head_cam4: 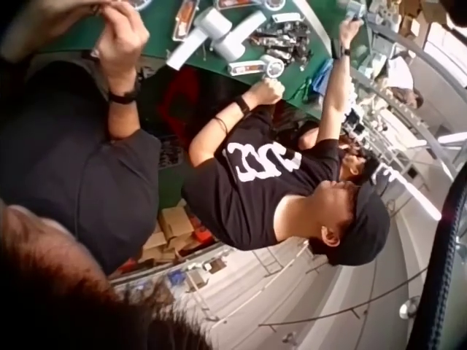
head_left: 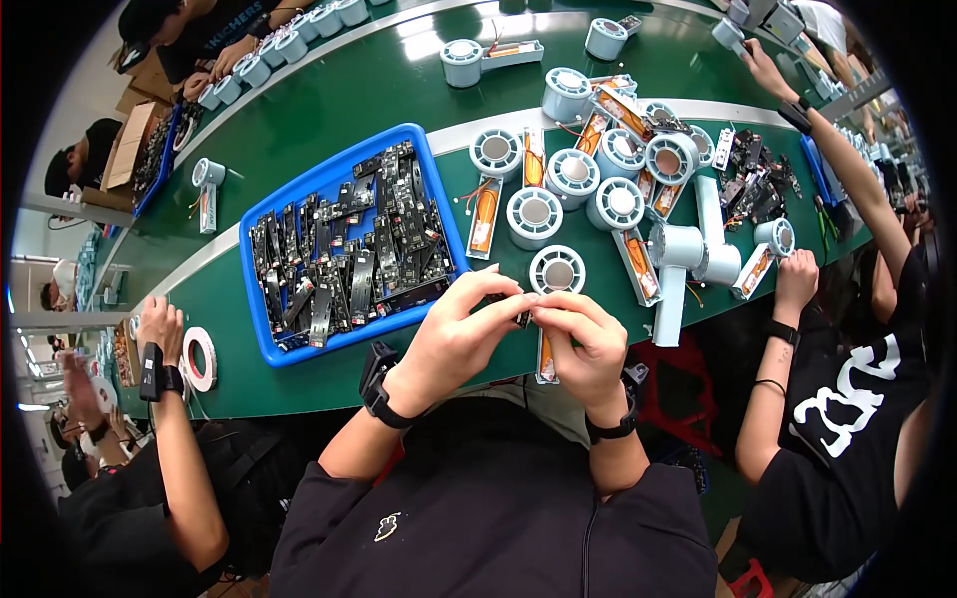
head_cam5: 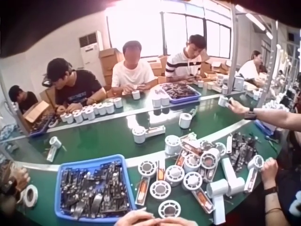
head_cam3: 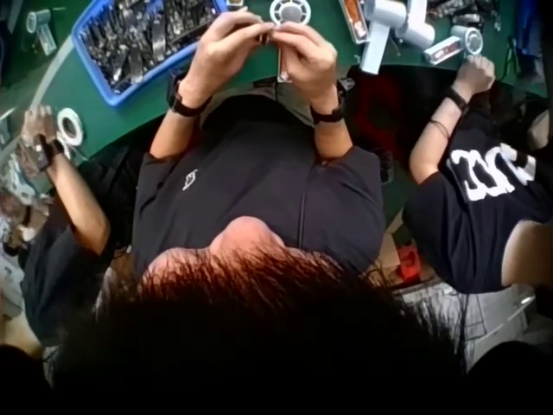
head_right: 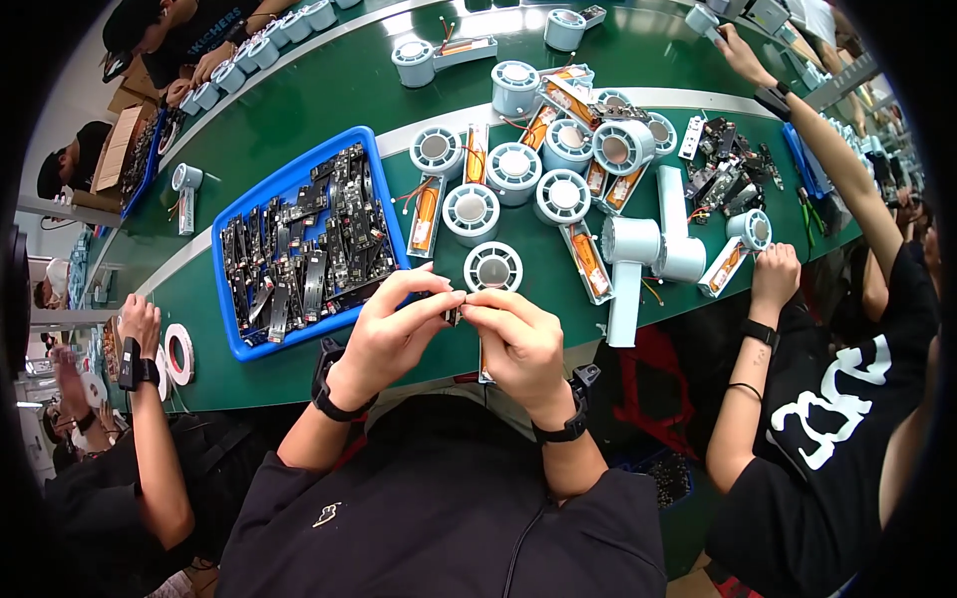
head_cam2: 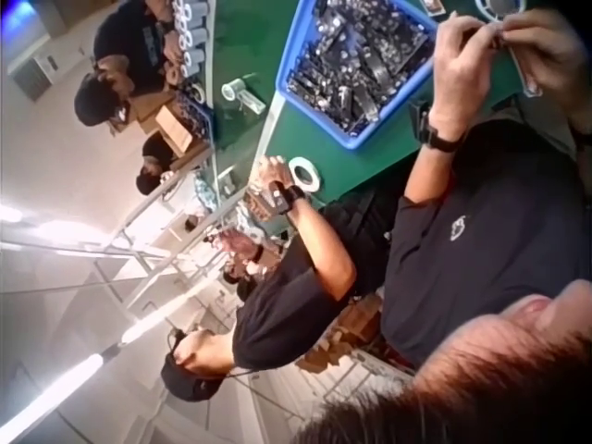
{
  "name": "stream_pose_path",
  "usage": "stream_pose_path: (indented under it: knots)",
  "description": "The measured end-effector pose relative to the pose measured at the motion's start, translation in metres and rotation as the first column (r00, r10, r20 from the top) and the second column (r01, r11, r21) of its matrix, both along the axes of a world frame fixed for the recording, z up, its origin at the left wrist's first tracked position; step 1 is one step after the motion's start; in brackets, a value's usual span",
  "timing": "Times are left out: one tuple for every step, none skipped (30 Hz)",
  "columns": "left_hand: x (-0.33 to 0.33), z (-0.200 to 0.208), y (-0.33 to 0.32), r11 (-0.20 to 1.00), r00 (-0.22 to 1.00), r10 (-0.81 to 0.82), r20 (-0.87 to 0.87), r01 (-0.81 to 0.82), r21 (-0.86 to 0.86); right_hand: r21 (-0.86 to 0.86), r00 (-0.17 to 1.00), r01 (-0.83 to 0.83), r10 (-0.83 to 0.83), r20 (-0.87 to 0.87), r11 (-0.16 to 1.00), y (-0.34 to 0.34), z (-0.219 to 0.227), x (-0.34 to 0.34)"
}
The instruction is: Assembling small electrical or mechanical components at a factory assembly station.
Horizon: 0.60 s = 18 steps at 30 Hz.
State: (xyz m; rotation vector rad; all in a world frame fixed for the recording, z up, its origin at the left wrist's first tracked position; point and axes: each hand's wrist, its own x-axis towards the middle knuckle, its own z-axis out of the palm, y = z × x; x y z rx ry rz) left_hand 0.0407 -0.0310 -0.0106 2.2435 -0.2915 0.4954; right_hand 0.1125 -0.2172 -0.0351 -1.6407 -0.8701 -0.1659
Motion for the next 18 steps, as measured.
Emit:
stream_pose_path:
  knots:
    - [0.0, 0.0, 0.0, 1.0, 1.0, -0.001, -0.002, 0.001, -0.001, 0.0, 0.999, -0.025, 0.025, -0.031, 1.0, -0.002, 0.0, 0.001]
    - [0.001, 0.0, 0.001, 1.0, 1.0, -0.011, -0.001, 0.011, 0.001, 0.001, 0.997, -0.049, 0.049, -0.061, 0.999, -0.004, 0.0, 0.002]
    - [0.002, 0.0, 0.001, 1.0, 1.0, -0.022, 0.0, 0.022, 0.002, 0.003, 0.993, -0.074, 0.074, -0.092, 0.997, -0.006, 0.0, 0.004]
    - [0.002, 0.0, 0.001, 0.999, 0.999, -0.033, 0.001, 0.033, 0.004, 0.003, 0.993, -0.073, 0.073, -0.093, 0.997, -0.007, 0.001, 0.006]
    - [0.002, 0.0, 0.001, 0.999, 0.999, -0.034, 0.0, 0.034, 0.004, 0.011, 0.995, -0.029, 0.03, -0.096, 1.0, -0.008, 0.001, 0.009]
    - [0.001, -0.001, 0.001, 0.999, 0.999, -0.033, -0.012, 0.033, 0.0, 0.019, 0.995, 0.014, -0.012, -0.099, 1.0, -0.008, 0.003, 0.012]
    - [0.001, -0.001, 0.0, 0.999, 0.999, -0.033, -0.023, 0.033, -0.004, 0.026, 0.993, 0.057, -0.054, -0.102, 0.998, -0.008, 0.004, 0.013]
    - [0.001, -0.001, -0.001, 0.999, 0.999, -0.032, -0.034, 0.032, -0.009, 0.027, 0.993, 0.058, -0.055, -0.102, 0.998, -0.009, 0.005, 0.013]
    - [0.001, -0.001, -0.001, 0.999, 0.999, -0.033, -0.034, 0.033, -0.009, -0.021, 0.999, 0.037, -0.037, -0.004, 0.999, -0.009, 0.007, 0.013]
    - [0.0, 0.0, -0.002, 0.999, 0.999, -0.031, -0.041, 0.03, -0.024, -0.07, 0.996, 0.021, -0.015, 0.093, 0.997, -0.01, 0.008, 0.013]
    - [0.0, 0.0, -0.003, 0.999, 0.998, -0.03, -0.048, 0.028, -0.039, -0.121, 0.982, 0.01, 0.013, 0.187, 0.993, -0.01, 0.009, 0.013]
    - [0.0, 0.0, -0.004, 0.998, 0.998, -0.028, -0.056, 0.025, -0.054, -0.122, 0.982, 0.01, 0.013, 0.186, 0.993, -0.011, 0.007, 0.014]
    - [0.001, 0.0, -0.004, 0.998, 0.998, -0.027, -0.057, 0.024, -0.053, -0.103, 0.979, 0.008, 0.013, 0.203, 0.995, -0.011, 0.004, 0.014]
    - [0.001, 0.0, -0.005, 0.998, 0.998, -0.03, -0.052, 0.026, -0.06, -0.084, 0.976, 0.007, 0.012, 0.219, 0.996, -0.011, 0.003, 0.015]
    - [0.001, -0.001, -0.006, 0.997, 0.998, -0.032, -0.047, 0.029, -0.067, -0.066, 0.972, 0.005, 0.011, 0.235, 0.998, -0.01, 0.003, 0.015]
    - [0.001, -0.001, -0.006, 0.997, 0.998, -0.036, -0.042, 0.032, -0.075, -0.066, 0.972, 0.004, 0.012, 0.234, 0.998, -0.011, 0.003, 0.014]
    - [0.001, -0.001, -0.006, 0.997, 0.998, -0.035, -0.044, 0.032, -0.075, -0.08, 0.965, 0.014, 0.008, 0.262, 0.997, -0.013, 0.005, 0.013]
    - [0.0, -0.001, -0.007, 0.996, 0.998, -0.033, -0.048, 0.029, -0.079, -0.094, 0.957, 0.024, 0.004, 0.29, 0.995, -0.013, 0.008, 0.013]
